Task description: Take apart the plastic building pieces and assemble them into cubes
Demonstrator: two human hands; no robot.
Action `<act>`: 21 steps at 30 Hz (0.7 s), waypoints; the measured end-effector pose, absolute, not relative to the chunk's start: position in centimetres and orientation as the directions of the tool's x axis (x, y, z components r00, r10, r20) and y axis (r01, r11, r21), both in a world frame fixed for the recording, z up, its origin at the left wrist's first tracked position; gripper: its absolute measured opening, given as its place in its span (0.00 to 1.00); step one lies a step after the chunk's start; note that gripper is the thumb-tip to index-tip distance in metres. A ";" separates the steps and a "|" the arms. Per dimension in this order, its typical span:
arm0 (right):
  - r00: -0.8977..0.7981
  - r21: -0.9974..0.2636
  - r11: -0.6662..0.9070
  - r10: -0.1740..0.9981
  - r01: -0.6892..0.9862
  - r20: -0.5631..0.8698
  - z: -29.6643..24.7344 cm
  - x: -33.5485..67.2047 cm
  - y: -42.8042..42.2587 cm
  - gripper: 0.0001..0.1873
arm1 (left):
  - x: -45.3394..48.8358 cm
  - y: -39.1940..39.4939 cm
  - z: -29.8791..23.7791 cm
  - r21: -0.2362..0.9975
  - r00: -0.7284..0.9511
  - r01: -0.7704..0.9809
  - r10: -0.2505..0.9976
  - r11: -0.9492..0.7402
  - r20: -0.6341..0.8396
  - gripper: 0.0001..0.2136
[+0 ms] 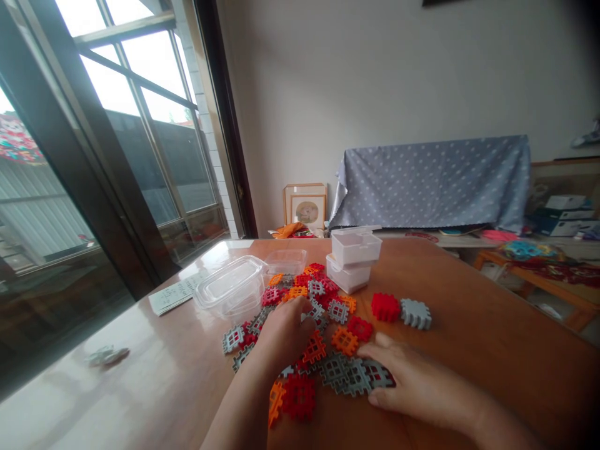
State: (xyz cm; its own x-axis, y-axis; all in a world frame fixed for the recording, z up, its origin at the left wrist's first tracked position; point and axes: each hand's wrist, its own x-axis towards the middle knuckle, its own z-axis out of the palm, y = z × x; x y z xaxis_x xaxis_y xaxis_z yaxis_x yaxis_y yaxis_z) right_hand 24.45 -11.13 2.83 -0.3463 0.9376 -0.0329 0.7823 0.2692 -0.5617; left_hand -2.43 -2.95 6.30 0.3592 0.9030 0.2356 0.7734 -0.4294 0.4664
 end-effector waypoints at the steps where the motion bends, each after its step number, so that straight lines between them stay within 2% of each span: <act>1: -0.363 -0.580 0.285 0.932 0.763 -0.019 3.1 24.1 -10.9 0.20 | -2.3 -3.0 6.3 0.462 0.367 0.775 0.902 -0.432 0.228 0.12; 4: -0.328 -0.615 0.274 0.944 0.739 0.026 3.2 23.4 -10.3 0.10 | -1.6 -3.3 6.6 0.460 0.387 0.769 0.896 -0.444 0.218 0.09; 6: -0.279 -0.643 0.249 0.959 0.724 0.057 2.8 23.2 -9.8 0.08 | -1.2 -3.6 6.7 0.465 0.415 0.750 0.882 -0.471 0.223 0.07; 11: -0.219 -0.767 0.249 0.965 0.591 0.144 1.9 22.8 -8.8 0.19 | -0.2 -4.3 6.7 0.487 0.467 0.699 0.850 -0.523 0.243 0.05; 16: -0.134 -0.862 0.110 0.990 0.495 0.049 1.3 22.7 -8.3 0.25 | 0.4 -4.6 6.5 0.501 0.504 0.681 0.838 -0.534 0.208 0.06; 21: -0.119 -0.897 0.072 0.993 0.435 0.022 1.0 23.1 -8.0 0.27 | 0.8 -4.8 6.6 0.497 0.528 0.677 0.828 -0.543 0.186 0.05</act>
